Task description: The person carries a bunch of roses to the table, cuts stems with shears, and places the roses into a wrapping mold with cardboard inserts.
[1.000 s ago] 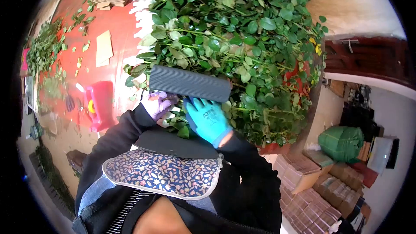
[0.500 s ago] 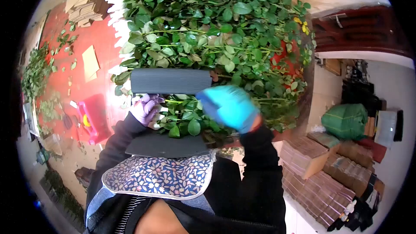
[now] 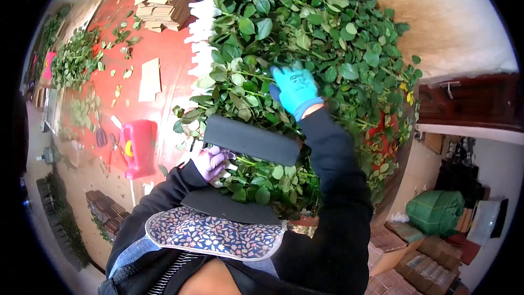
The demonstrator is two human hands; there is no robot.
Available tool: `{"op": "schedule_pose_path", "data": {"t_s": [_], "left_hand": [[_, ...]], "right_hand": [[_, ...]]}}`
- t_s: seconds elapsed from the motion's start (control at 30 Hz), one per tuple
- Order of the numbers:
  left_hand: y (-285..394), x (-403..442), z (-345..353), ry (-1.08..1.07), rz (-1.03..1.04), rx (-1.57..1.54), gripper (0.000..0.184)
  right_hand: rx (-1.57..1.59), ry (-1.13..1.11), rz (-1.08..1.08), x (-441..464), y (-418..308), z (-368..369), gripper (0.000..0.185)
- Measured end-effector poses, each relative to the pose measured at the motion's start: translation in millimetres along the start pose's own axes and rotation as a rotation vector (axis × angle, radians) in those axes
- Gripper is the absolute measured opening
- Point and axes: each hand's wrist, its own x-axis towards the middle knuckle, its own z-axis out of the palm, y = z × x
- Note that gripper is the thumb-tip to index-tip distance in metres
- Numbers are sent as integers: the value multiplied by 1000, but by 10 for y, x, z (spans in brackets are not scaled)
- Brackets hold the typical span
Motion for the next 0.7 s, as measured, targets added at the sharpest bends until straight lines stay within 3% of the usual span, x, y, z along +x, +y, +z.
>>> {"op": "schedule_pose_path", "data": {"t_s": [0.07,0.23,0.4,0.7], "left_hand": [[36,-22,7,37,10,67,35],[138,-7,-123,-3,-47,56,33],[94,-86,-69,-47,-76,91,31],[-94,-66,75,13,-14,37,31]], "right_hand": [[46,-174,88,18,-88,178,31],[136,-175,37,-121,-256,-146,17],[413,207,68,-229,-157,-540,19],[588,230,132,-174,73,-502,25]]}}
